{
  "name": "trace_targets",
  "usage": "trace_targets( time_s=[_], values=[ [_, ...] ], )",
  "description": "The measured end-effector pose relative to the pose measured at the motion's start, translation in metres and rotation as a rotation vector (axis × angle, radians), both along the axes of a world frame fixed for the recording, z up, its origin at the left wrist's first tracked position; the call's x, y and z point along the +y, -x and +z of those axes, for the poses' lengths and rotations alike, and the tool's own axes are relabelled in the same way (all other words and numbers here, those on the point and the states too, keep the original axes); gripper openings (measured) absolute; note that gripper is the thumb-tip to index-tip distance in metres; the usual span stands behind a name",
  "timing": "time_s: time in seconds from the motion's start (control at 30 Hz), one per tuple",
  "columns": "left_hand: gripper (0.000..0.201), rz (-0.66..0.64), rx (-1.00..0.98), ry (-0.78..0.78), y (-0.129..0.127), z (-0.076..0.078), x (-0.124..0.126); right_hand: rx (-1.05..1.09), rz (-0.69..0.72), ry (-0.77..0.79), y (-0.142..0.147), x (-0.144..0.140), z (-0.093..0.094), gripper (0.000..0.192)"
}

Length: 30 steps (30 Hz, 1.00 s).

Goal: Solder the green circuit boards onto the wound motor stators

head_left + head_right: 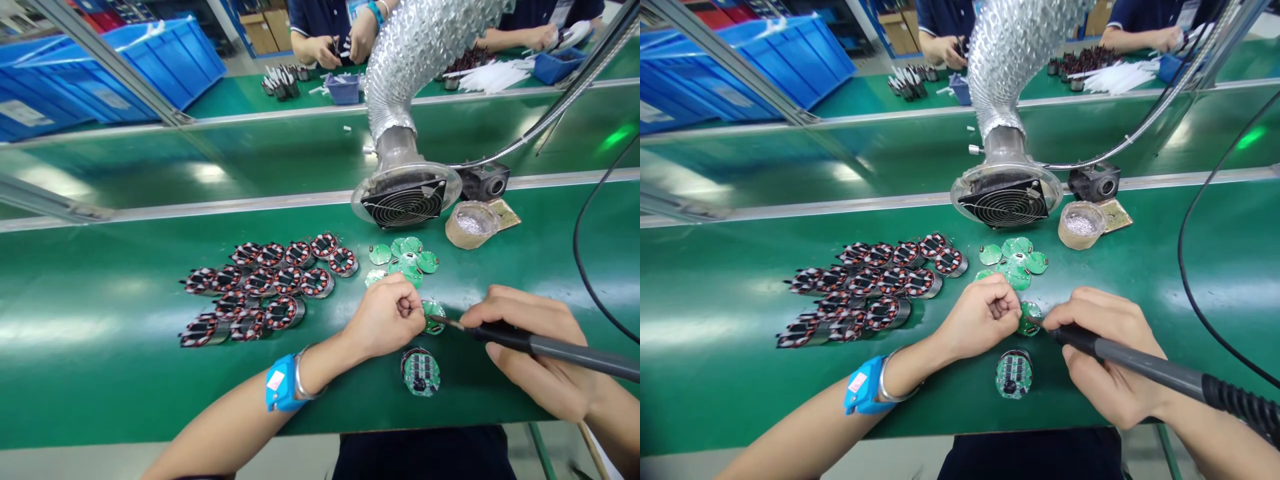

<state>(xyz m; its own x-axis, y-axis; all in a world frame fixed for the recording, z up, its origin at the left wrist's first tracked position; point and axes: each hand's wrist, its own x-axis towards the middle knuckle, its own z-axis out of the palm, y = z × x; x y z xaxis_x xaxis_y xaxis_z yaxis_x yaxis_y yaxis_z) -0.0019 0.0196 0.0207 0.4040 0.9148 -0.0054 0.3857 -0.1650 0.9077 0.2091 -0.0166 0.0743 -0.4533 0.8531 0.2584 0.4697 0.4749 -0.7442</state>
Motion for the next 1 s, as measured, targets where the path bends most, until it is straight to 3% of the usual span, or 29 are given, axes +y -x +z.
trace_targets(
  time_s=[0.27,0.43,0.6,0.7,0.77,0.83,0.9,1.0],
  values=[
    [0.013,0.009,0.044,-0.012,-0.001,-0.001,0.001,-0.011,0.032,-0.009,0.001,0.001,0.003,0.023],
    [0.014,0.006,0.046,-0.014,-0.001,0.001,0.001,0.001,-0.107,-0.068,-0.009,0.000,0.005,0.021],
    [0.014,0.023,0.043,-0.024,-0.002,-0.001,0.000,-0.045,-0.421,-0.450,-0.035,0.031,-0.027,0.022],
    [0.013,0.030,0.042,-0.026,-0.002,-0.002,0.000,-0.241,-0.521,-0.388,-0.044,0.044,-0.051,0.024],
    [0.013,0.026,0.044,-0.018,-0.002,-0.002,0.000,-0.229,-0.559,-0.295,-0.040,0.041,-0.058,0.029],
    [0.011,0.023,0.046,0.002,-0.001,-0.002,0.000,-0.133,-0.511,-0.226,-0.029,0.030,-0.057,0.027],
    [0.007,0.013,0.055,0.034,-0.001,0.000,0.000,-0.080,-0.336,-0.191,-0.014,0.017,-0.052,0.022],
    [0.003,-0.001,0.083,0.066,-0.001,0.002,-0.001,-0.057,-0.077,-0.139,0.007,0.004,-0.048,0.031]
  ],
)
